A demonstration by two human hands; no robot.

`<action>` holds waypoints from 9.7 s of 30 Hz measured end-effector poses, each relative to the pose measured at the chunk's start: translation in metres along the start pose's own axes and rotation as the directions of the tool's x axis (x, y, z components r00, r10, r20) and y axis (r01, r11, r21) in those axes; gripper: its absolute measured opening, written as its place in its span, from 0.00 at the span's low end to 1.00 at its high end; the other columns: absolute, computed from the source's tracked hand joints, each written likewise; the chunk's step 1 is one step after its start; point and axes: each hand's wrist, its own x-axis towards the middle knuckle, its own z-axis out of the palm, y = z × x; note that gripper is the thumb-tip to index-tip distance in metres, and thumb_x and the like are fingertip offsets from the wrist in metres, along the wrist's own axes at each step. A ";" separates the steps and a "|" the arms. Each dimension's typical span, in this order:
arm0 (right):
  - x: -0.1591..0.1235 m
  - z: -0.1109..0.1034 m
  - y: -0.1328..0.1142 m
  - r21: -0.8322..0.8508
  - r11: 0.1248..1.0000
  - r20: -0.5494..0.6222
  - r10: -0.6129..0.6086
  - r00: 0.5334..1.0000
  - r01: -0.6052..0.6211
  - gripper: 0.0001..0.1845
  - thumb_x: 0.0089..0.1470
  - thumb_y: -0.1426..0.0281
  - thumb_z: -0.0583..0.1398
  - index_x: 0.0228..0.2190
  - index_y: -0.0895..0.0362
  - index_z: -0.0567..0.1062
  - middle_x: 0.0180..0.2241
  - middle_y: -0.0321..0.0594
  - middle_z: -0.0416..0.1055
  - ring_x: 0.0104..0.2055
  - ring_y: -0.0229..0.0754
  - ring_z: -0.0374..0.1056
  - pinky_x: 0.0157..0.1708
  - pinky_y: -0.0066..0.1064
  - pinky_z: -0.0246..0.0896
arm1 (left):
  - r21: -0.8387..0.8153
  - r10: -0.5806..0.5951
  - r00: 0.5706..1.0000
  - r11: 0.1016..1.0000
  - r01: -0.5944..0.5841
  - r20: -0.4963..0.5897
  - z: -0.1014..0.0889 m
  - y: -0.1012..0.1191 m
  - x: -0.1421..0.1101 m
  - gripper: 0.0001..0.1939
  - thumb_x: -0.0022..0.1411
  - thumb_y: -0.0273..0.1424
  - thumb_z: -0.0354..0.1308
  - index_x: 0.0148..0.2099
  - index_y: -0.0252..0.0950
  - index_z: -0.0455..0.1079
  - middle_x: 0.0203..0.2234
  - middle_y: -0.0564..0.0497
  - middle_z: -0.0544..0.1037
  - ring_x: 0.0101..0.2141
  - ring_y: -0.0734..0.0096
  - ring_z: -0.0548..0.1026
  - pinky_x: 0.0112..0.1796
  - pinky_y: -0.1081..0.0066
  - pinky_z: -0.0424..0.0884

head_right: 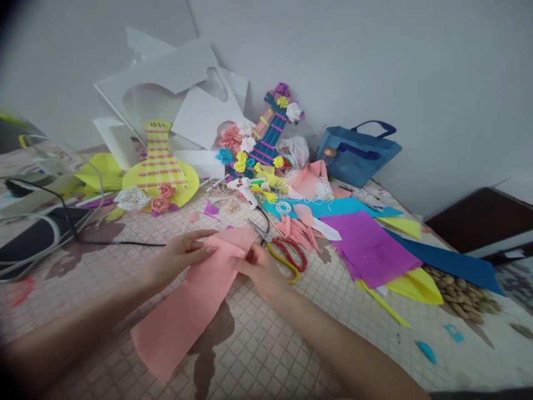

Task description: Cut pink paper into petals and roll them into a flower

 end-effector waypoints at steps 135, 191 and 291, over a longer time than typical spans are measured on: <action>-0.017 0.001 0.005 -0.378 0.916 0.052 0.164 0.985 -0.133 0.17 0.46 0.59 0.62 0.19 0.60 0.71 0.14 0.32 0.65 0.13 0.27 0.54 0.11 0.21 0.45 | -0.013 -0.169 0.876 0.981 0.196 0.451 -0.027 -0.005 -0.001 0.19 0.54 0.45 0.57 0.34 0.32 0.73 0.24 0.51 0.74 0.23 0.76 0.68 0.23 0.77 0.61; -0.041 -0.060 -0.037 -0.601 0.785 -0.028 -0.205 0.978 0.148 0.18 0.54 0.52 0.55 0.34 0.55 0.71 0.31 0.41 0.70 0.29 0.40 0.66 0.23 0.30 0.62 | -0.130 -0.160 0.840 0.956 0.263 0.518 -0.018 -0.002 -0.007 0.17 0.54 0.41 0.60 0.39 0.32 0.74 0.30 0.48 0.78 0.27 0.73 0.73 0.28 0.76 0.67; -0.097 -0.032 -0.064 -0.750 0.653 0.164 0.344 0.925 -0.110 0.14 0.49 0.58 0.59 0.29 0.54 0.62 0.30 0.37 0.62 0.29 0.37 0.58 0.27 0.29 0.59 | -0.365 0.017 0.942 0.924 0.114 0.335 -0.034 0.010 -0.007 0.14 0.55 0.39 0.61 0.30 0.31 0.70 0.21 0.53 0.73 0.19 0.81 0.69 0.20 0.81 0.62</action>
